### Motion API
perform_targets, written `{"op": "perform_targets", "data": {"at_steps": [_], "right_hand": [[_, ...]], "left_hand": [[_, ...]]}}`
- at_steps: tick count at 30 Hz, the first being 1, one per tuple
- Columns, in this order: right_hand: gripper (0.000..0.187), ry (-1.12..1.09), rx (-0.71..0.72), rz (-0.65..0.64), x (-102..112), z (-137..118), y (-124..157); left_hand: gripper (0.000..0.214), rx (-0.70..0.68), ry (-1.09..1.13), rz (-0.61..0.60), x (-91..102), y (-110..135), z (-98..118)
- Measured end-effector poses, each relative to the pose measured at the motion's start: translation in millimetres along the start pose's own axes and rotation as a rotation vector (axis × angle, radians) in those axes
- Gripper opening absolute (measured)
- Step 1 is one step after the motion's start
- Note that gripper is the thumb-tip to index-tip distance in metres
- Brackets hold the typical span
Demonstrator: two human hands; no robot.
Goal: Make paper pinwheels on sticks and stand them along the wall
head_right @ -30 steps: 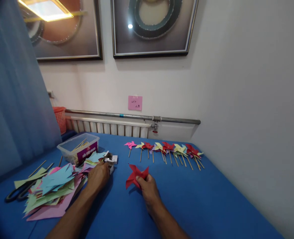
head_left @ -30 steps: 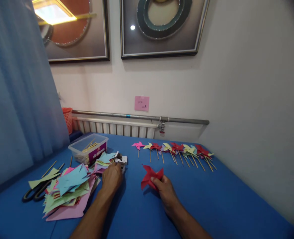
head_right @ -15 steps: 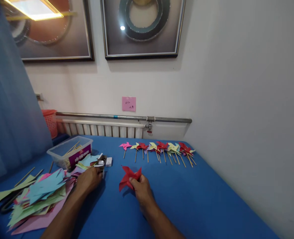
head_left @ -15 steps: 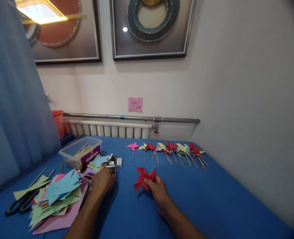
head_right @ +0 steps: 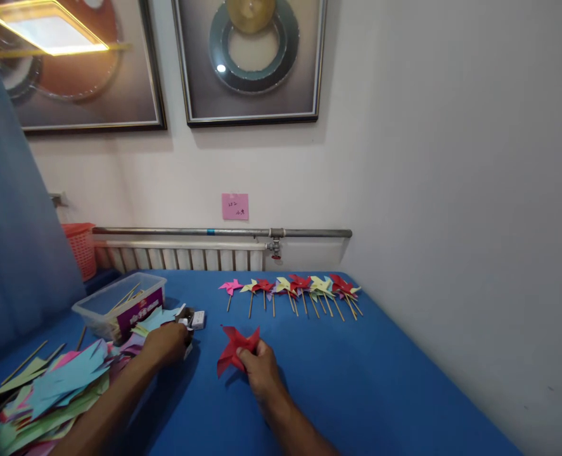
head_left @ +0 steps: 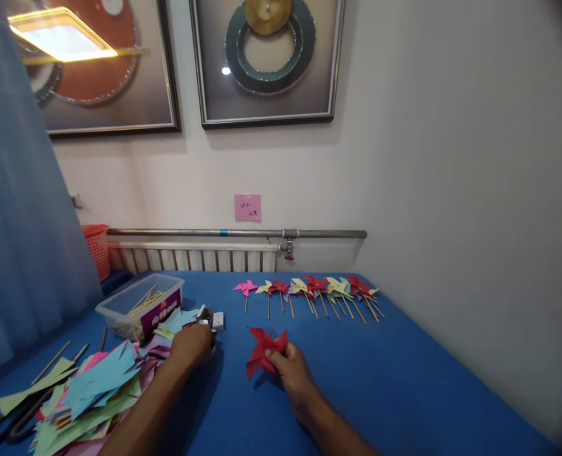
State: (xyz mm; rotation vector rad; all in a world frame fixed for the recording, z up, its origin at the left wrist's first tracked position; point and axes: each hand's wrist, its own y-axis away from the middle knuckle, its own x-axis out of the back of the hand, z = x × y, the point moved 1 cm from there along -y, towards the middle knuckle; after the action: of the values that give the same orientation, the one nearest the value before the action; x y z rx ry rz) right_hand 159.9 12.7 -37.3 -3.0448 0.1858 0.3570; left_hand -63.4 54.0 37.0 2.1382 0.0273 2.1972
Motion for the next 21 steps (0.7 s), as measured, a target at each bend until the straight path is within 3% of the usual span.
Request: {"op": "perform_targets", "data": {"at_steps": [8,14,21], "right_hand": [[0.017,-0.024,-0.037,0.011,-0.6,2.3,-1.1],[0.023,-0.017,-0.065,0.013,2.4,4.7,-1.6],[0.027,-0.064,-0.064,0.000,3.3,3.2,1.8]], "left_hand": [[0.032,-0.027,0.087,-0.010,-11.7,-2.9,-10.0],[0.028,-0.110,0.128,-0.041,-4.6,3.7,-12.0],[0.026,-0.054,0.121,-0.053,-6.4,2.3,-9.9]]}}
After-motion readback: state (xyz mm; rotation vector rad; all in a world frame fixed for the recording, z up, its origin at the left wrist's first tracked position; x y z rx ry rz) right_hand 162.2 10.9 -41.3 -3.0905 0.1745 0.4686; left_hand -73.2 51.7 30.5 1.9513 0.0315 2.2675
